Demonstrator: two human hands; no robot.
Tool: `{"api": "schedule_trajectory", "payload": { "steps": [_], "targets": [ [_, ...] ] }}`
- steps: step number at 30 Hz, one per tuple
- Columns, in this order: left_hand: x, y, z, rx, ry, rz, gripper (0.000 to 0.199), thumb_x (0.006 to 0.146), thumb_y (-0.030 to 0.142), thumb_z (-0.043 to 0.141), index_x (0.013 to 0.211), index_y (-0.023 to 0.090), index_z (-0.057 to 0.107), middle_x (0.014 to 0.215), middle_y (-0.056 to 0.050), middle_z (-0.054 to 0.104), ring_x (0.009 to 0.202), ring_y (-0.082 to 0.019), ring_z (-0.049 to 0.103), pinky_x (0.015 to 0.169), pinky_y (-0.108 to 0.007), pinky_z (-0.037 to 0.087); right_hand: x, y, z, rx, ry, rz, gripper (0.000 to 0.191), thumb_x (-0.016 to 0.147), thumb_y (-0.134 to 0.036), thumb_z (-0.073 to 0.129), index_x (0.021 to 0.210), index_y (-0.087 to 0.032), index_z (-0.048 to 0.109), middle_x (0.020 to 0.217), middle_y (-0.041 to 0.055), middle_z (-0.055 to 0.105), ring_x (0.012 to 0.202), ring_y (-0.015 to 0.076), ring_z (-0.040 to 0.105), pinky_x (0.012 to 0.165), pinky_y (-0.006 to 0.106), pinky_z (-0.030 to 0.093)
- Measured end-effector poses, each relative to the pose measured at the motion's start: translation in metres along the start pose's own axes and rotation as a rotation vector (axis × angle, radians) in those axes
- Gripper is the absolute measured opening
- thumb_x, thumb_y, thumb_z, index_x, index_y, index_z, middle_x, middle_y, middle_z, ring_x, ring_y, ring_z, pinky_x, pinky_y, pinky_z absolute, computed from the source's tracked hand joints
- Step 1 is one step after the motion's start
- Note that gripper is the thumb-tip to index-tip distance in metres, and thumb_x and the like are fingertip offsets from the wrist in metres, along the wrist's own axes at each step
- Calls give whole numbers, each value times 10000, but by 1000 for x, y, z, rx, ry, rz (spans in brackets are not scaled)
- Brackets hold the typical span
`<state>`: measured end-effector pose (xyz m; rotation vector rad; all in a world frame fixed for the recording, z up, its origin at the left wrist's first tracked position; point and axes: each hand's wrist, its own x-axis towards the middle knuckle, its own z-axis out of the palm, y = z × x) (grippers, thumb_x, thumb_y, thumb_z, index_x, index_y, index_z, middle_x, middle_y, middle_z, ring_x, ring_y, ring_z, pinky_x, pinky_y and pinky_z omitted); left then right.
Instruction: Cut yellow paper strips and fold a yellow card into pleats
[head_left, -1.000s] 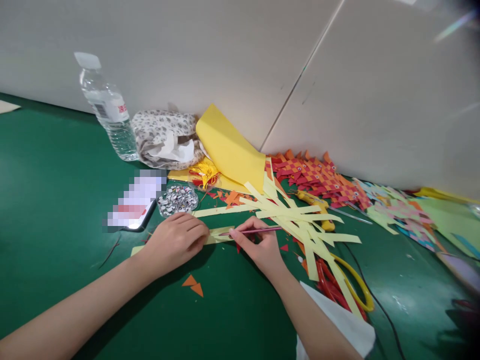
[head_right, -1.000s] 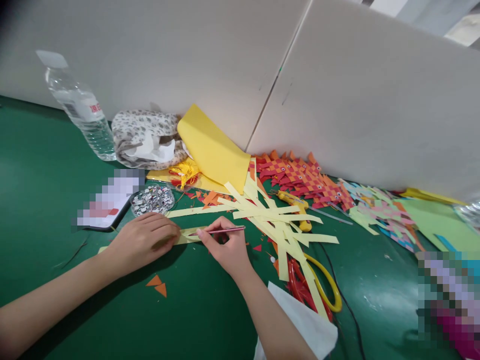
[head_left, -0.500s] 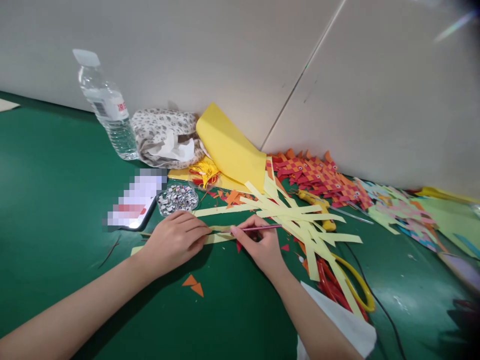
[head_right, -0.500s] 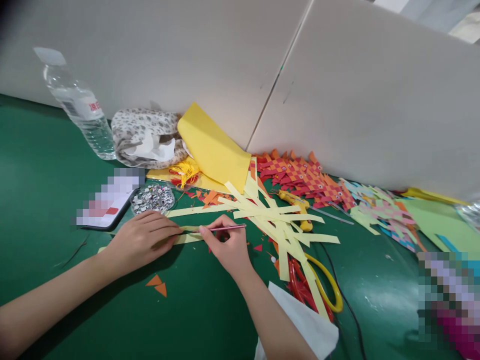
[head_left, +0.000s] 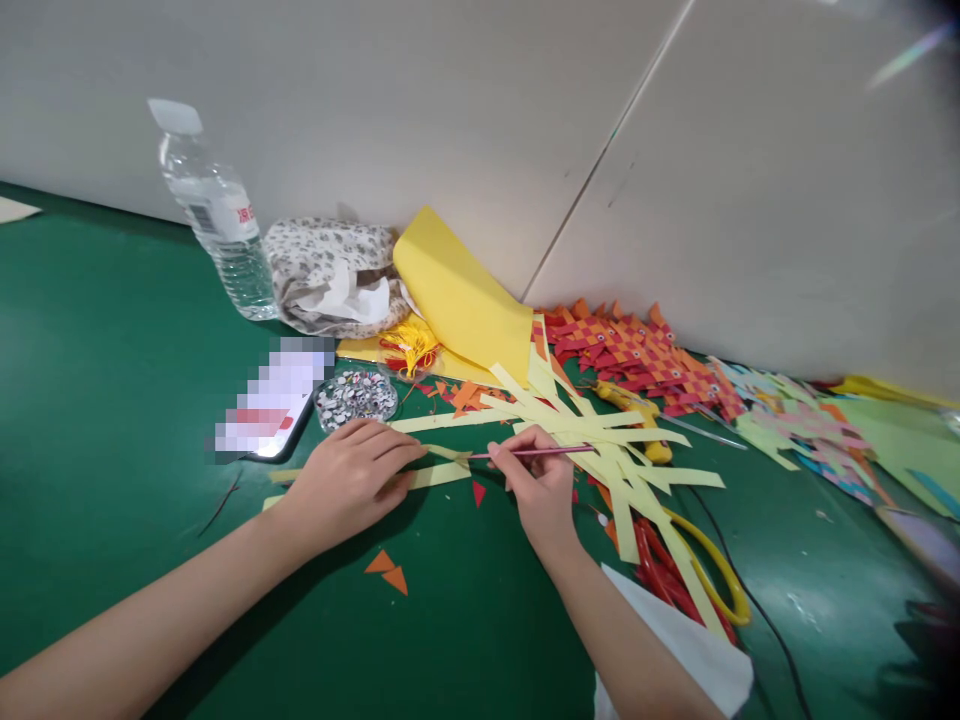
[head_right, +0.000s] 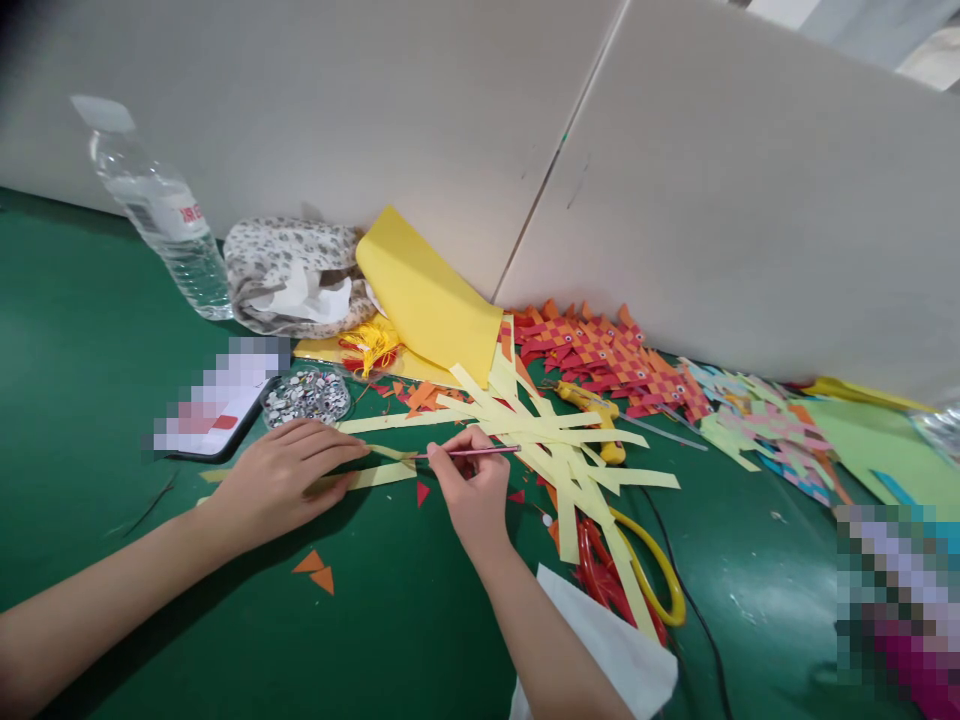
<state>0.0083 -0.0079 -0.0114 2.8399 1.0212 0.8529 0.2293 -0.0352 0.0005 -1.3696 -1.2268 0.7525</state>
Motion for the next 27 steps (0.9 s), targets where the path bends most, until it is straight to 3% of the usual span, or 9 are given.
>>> {"api": "schedule_trajectory", "payload": {
  "steps": [7,10,14,27],
  "targets": [
    [0,1,1,-34,-89,-16,248,886,184,464,1123,204,533,1147,-34,650,1030,-196,601,966,-446,404,6,2,-5,151,53,106,215,690,-255,701,577,-191,529,468,-47,551,397,84,442,413,217,321],
    [-1,1,2,-57,-132,-7,235,915,178,424,1122,213,530,1095,-21,668,993,-182,611,965,-437,402,10,4,-9,166,-19,134,215,670,-267,720,579,-189,542,460,-47,550,412,93,479,420,215,337],
    [1,1,2,-53,-129,28,227,925,158,396,1078,209,555,1051,-26,674,933,-176,617,932,-414,415,14,5,-11,156,-91,160,237,653,-299,743,583,-188,546,460,-34,579,420,102,501,428,218,349],
    [0,1,1,-75,-126,63,242,931,147,384,979,213,613,986,-24,651,894,-164,600,926,-387,397,12,5,-10,139,-111,148,228,691,-288,727,599,-185,545,520,-24,620,418,79,467,440,210,370]
  ]
}}
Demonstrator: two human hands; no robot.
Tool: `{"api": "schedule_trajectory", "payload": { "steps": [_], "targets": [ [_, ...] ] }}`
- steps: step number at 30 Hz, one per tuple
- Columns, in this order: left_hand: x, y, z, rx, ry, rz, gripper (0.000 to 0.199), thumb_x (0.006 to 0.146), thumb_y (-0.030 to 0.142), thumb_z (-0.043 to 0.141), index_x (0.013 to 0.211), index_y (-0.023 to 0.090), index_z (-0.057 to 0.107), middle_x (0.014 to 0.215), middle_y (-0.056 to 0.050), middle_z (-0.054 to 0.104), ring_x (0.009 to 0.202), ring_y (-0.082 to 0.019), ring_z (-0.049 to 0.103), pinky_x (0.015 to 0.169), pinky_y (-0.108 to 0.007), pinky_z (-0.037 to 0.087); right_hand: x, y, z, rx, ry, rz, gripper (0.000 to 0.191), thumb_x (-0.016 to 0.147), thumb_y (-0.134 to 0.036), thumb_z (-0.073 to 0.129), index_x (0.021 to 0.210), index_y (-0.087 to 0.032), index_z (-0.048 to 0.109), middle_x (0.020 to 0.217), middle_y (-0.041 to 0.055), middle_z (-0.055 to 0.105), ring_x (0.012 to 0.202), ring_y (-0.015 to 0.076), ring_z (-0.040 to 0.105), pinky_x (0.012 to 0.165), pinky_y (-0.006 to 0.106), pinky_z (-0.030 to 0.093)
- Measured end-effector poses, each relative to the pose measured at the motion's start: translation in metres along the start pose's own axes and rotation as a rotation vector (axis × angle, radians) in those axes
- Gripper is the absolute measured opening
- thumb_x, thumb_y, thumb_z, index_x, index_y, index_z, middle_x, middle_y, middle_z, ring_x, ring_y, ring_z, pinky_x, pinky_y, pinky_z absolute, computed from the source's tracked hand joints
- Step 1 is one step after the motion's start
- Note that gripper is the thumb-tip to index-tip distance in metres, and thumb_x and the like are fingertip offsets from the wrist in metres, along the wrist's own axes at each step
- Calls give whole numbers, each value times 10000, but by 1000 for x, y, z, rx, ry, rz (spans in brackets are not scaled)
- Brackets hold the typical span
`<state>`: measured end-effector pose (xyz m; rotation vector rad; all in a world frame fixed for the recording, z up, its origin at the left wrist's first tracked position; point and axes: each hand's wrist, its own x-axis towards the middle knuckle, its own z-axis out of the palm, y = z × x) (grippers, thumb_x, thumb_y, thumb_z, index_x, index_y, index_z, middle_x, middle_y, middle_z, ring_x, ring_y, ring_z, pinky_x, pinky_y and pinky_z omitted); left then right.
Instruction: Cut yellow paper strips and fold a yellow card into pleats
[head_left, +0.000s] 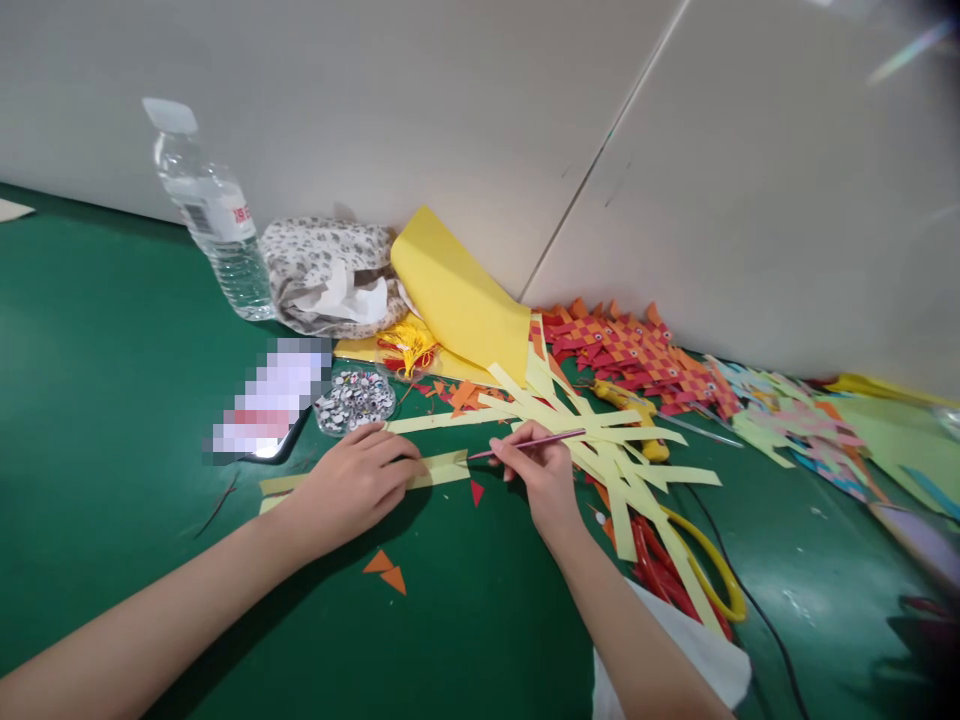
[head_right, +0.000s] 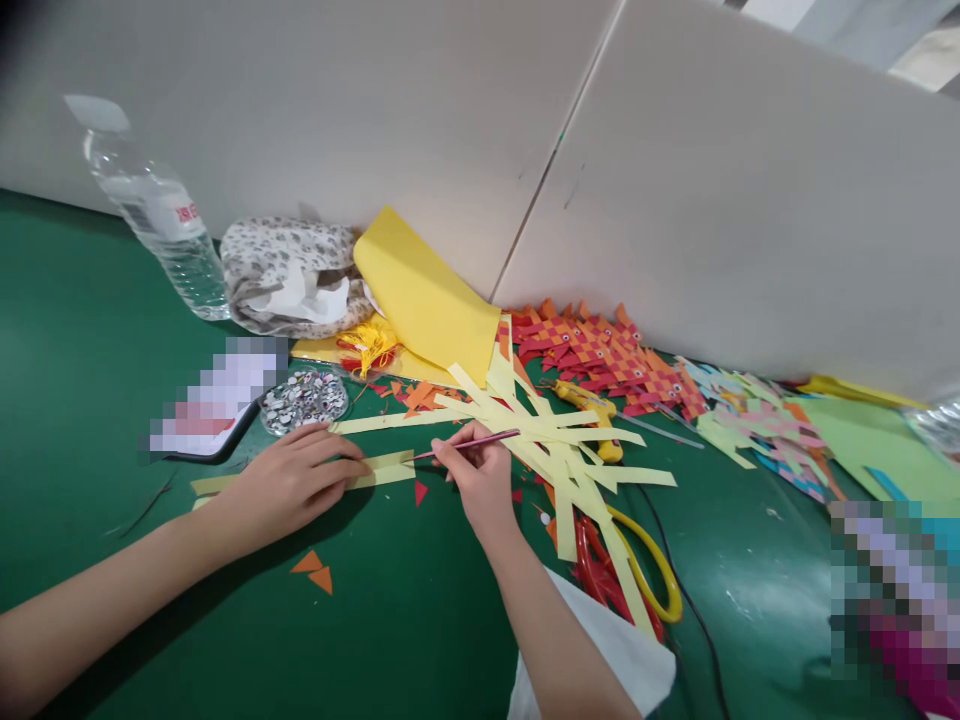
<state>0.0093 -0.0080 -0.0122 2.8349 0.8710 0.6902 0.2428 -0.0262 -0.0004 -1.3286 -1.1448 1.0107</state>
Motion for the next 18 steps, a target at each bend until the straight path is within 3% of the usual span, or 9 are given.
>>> {"api": "schedule_trajectory", "payload": {
  "steps": [10,18],
  "targets": [
    [2,1,-1,-9,-4,-10,242,932,169,392,969,208,628,933,-15,665,855,-160,600,926,-381,390,1,-1,-1,-3,49,17,226,673,-284,719,587,-189,533,492,-28,602,397,90,466,430,225,358],
    [1,1,-2,-13,-3,-11,249,934,166,389,968,211,632,933,-17,669,856,-162,599,932,-383,387,2,1,-1,60,179,28,218,645,-240,711,560,-188,518,450,-43,557,376,84,460,411,212,340]
  ]
}}
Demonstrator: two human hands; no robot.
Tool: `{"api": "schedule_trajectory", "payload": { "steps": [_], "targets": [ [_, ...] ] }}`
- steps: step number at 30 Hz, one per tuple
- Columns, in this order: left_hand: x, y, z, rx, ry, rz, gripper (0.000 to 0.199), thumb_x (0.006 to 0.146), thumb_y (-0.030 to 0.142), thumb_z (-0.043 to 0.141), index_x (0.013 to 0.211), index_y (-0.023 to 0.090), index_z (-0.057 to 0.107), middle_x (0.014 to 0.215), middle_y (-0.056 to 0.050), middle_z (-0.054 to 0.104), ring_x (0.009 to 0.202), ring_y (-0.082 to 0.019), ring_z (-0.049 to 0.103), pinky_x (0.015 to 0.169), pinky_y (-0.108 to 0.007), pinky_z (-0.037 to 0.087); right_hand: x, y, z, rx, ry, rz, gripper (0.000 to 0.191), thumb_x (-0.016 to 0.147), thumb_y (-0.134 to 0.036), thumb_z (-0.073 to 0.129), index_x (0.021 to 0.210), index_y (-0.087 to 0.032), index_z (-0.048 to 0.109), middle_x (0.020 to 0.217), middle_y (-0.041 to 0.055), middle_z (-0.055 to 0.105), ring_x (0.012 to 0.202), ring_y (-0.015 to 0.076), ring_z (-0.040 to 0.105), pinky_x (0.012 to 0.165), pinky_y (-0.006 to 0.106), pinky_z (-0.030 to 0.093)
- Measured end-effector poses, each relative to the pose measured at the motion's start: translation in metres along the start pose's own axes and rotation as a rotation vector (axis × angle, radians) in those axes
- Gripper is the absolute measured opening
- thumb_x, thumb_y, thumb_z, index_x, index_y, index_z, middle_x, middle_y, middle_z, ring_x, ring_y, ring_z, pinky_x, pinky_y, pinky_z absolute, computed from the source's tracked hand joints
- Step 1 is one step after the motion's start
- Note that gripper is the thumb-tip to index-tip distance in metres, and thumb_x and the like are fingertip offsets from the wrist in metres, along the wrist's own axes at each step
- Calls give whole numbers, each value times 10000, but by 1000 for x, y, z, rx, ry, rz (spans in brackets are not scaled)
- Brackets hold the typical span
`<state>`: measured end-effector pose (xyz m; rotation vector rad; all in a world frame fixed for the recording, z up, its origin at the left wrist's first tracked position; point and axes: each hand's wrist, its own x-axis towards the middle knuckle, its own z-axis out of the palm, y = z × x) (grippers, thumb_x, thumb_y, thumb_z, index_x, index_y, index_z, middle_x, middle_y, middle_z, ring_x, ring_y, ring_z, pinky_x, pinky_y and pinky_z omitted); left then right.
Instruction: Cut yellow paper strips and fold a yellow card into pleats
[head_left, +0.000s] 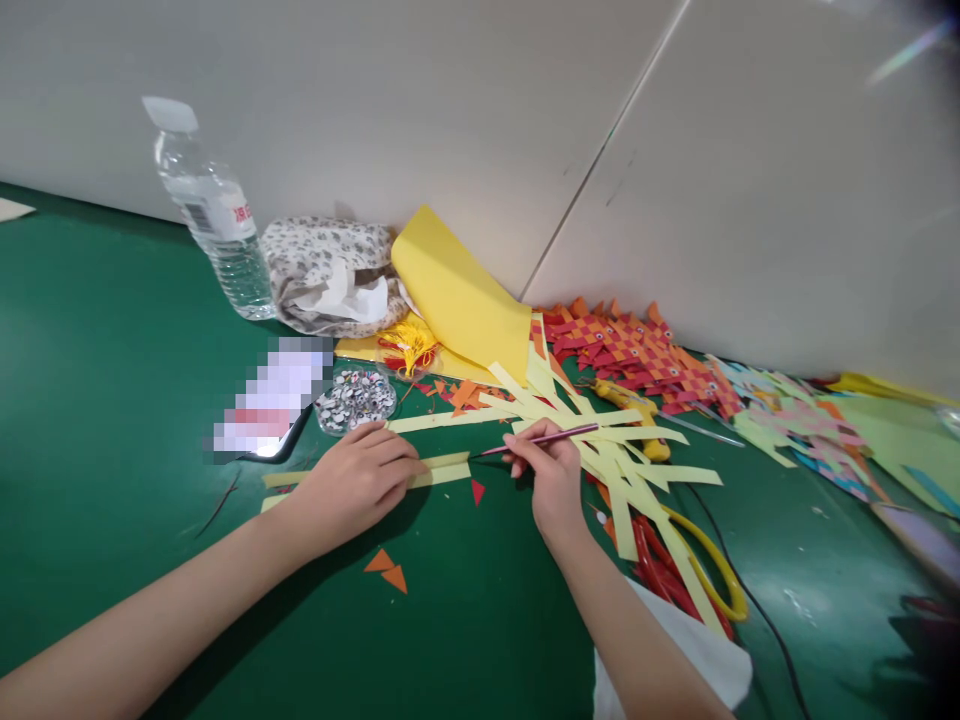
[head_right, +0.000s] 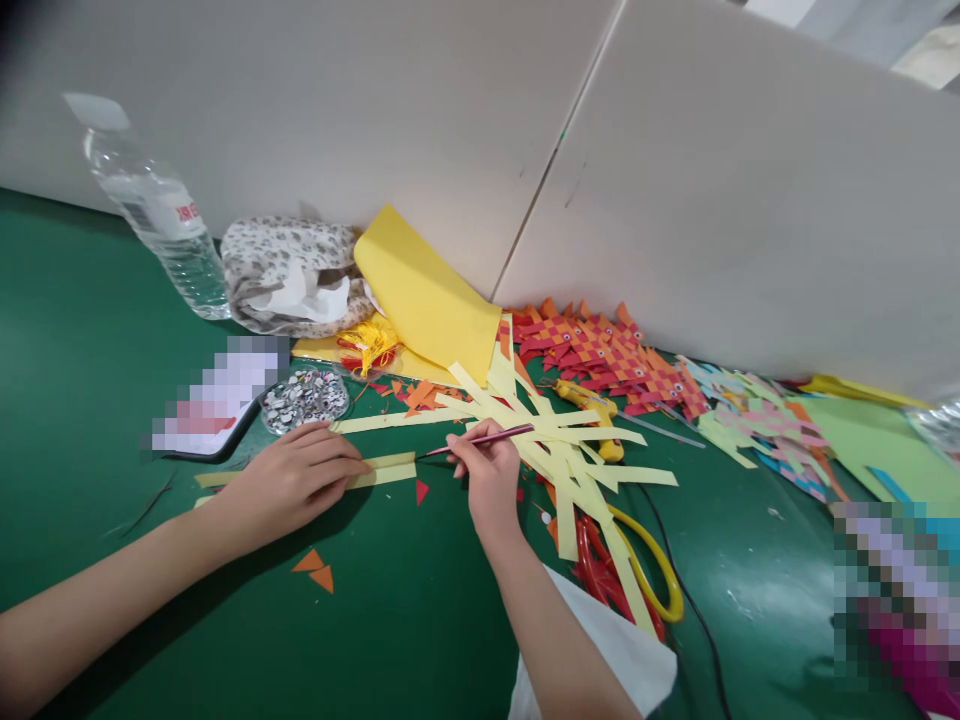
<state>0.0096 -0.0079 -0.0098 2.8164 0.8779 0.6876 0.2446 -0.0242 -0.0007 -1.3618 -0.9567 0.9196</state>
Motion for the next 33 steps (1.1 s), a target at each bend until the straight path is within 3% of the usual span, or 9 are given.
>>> {"api": "schedule_trajectory", "payload": {
  "steps": [5,10,13,18,28,33],
  "targets": [
    [0,-1,1,4,1,4,248,933,171,393,980,212,633,935,-15,667,854,-158,600,936,-381,388,1,3,-3,21,52,-69,212,665,-226,713,560,-185,533,444,-48,548,375,77,453,393,201,312],
    [1,0,0,9,19,7,255,930,167,388,965,206,638,922,-18,669,843,-157,603,927,-372,398,-2,-1,-2,-46,-132,-62,227,682,-295,731,586,-187,555,471,-31,586,399,88,466,416,212,334],
    [1,1,0,6,7,8,254,929,168,389,966,205,638,924,-20,670,846,-161,603,924,-377,400,-3,-2,0,-84,-171,-38,236,692,-322,729,605,-190,553,516,-11,627,404,92,454,425,225,344],
    [2,1,-2,8,19,14,259,925,162,389,961,203,642,913,-23,675,828,-162,607,906,-377,413,-3,-1,0,-92,-157,-30,231,701,-309,718,606,-188,545,522,-8,625,410,87,443,432,226,353],
    [0,0,0,15,7,9,250,929,167,394,970,207,638,928,-17,667,847,-157,604,932,-381,397,-1,-2,-1,-25,40,-35,236,645,-265,721,564,-191,512,448,-53,529,382,80,440,399,207,322],
    [2,1,-1,19,24,16,252,919,159,395,949,202,642,912,-21,673,828,-159,608,909,-369,413,-4,-3,-1,-65,-65,-102,219,690,-287,711,574,-193,550,479,-34,558,425,104,484,419,225,348]
  ]
}}
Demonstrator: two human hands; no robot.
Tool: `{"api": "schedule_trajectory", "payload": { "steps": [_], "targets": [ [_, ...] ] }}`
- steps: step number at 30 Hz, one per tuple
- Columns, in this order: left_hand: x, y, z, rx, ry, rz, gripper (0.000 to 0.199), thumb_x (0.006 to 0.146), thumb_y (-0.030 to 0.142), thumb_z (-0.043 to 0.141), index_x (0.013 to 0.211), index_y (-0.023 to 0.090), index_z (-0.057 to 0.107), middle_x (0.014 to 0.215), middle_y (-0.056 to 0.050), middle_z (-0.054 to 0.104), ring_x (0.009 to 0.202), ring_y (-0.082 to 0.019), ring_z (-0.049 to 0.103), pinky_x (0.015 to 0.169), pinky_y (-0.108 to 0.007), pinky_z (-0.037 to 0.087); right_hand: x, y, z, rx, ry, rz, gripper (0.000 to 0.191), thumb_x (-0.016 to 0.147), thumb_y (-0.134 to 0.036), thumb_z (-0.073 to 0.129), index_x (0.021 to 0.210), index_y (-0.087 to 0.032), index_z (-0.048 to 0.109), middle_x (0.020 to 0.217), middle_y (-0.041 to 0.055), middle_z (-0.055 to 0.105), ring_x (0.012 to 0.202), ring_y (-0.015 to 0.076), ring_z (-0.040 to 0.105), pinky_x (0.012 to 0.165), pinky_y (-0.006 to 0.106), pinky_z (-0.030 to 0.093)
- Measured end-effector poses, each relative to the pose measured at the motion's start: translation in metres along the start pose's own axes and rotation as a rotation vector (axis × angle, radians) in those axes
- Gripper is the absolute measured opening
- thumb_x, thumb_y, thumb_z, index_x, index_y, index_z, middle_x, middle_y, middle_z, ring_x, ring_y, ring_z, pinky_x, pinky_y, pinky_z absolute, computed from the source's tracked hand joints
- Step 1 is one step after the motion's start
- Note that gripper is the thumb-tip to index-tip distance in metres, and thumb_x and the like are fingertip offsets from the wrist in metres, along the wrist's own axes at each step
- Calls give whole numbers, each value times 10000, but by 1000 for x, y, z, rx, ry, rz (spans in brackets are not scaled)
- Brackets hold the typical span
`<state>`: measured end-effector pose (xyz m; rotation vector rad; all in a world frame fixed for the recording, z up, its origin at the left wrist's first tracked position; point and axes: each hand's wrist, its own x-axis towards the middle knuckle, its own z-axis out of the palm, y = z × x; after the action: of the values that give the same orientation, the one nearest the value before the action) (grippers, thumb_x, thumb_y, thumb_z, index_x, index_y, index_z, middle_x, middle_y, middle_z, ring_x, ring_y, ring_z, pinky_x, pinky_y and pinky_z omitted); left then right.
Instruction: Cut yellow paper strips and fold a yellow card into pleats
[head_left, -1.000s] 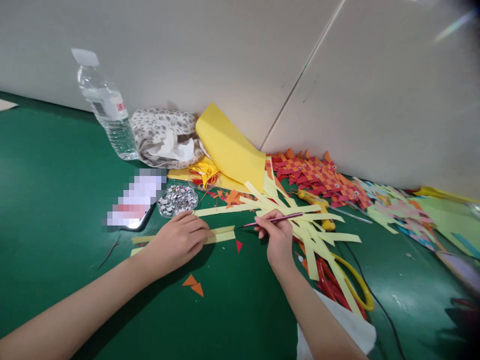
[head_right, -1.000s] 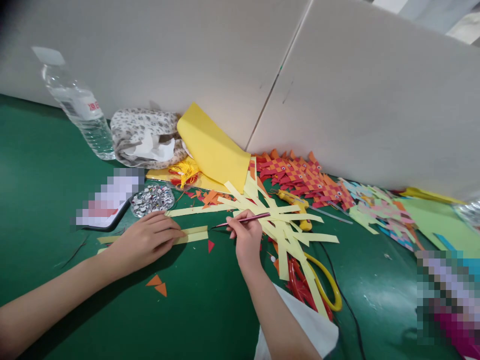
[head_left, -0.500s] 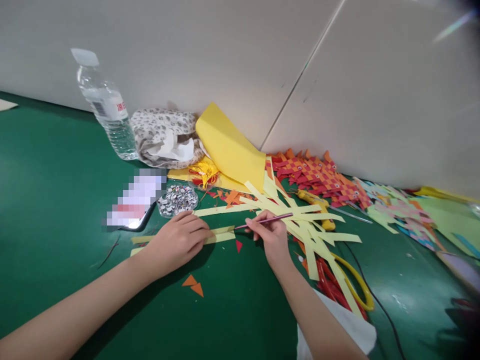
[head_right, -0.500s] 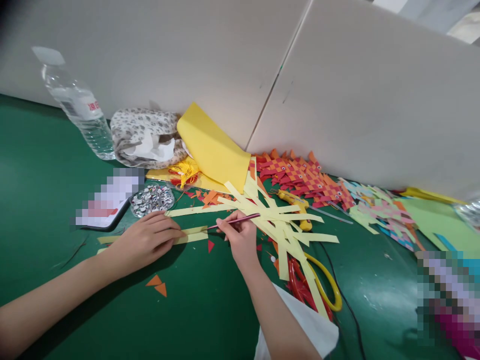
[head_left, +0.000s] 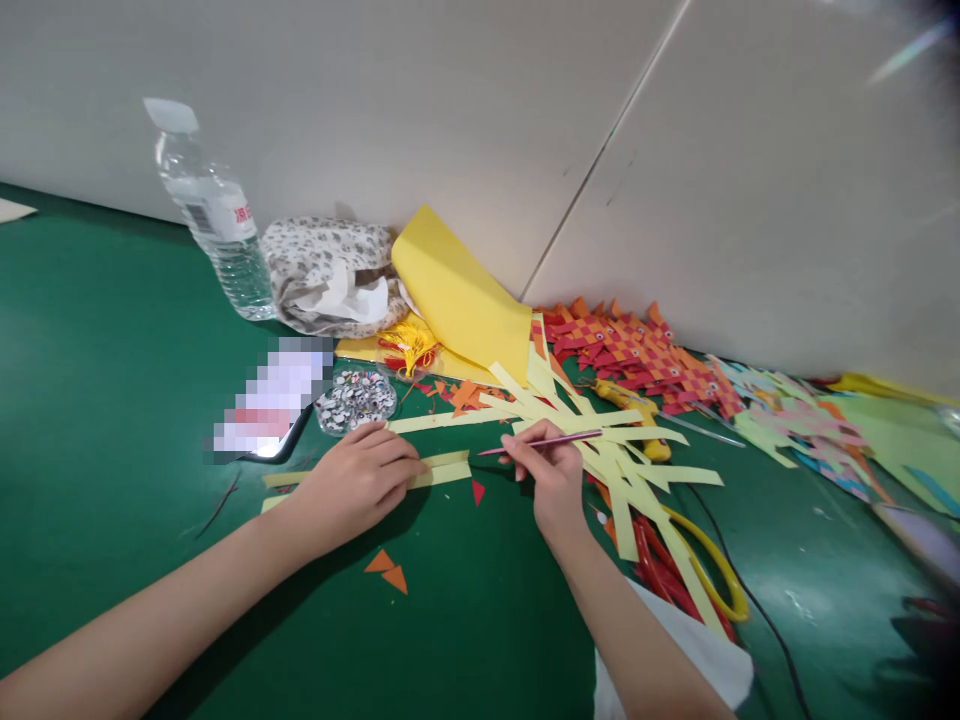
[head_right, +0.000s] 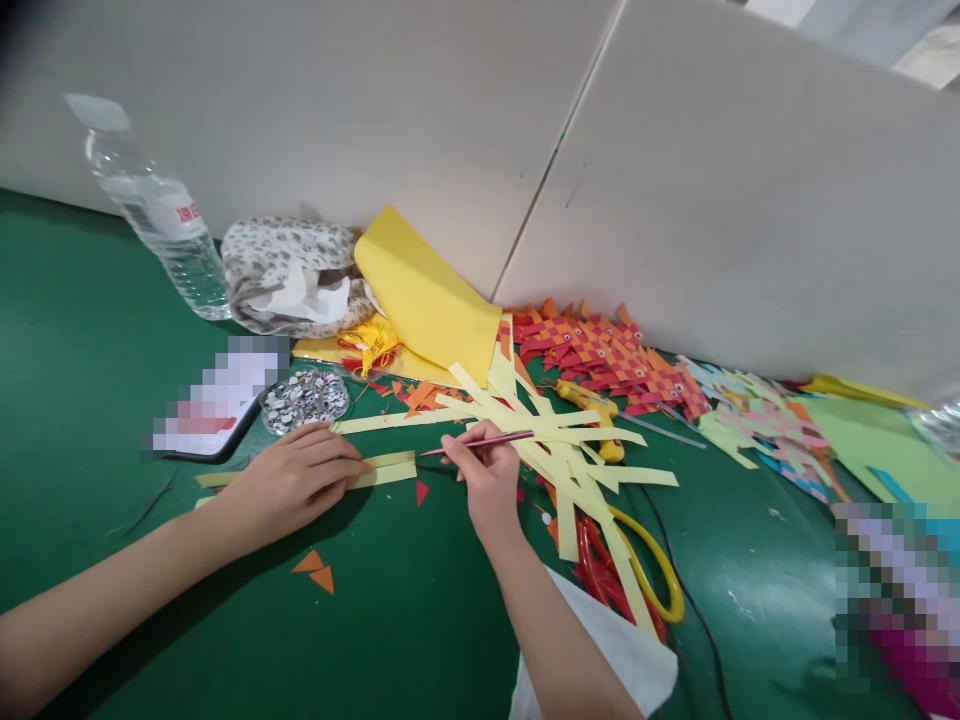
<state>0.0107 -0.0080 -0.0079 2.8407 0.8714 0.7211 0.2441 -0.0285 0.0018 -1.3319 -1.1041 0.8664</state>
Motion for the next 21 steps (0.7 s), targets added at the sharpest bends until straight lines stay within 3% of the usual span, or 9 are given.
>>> {"api": "schedule_trajectory", "payload": {
  "steps": [3,8,21],
  "targets": [
    [1,1,-1,1,7,2,263,918,162,386,939,203,645,900,-25,676,817,-159,609,904,-364,418,-1,-1,1,-19,-89,20,221,705,-313,718,606,-194,561,520,-18,611,421,100,459,428,232,352],
    [1,0,-1,1,2,8,268,921,164,381,943,196,646,898,-26,674,815,-160,605,901,-370,419,-1,-1,2,-28,-118,52,236,701,-324,726,606,-193,554,534,-8,627,422,101,450,438,236,346],
    [0,-1,0,4,-23,-2,260,927,167,386,969,206,640,921,-23,675,833,-159,606,929,-381,405,2,-1,1,20,73,21,231,675,-266,707,562,-192,519,455,-48,524,400,86,442,418,218,324]
  ]
}}
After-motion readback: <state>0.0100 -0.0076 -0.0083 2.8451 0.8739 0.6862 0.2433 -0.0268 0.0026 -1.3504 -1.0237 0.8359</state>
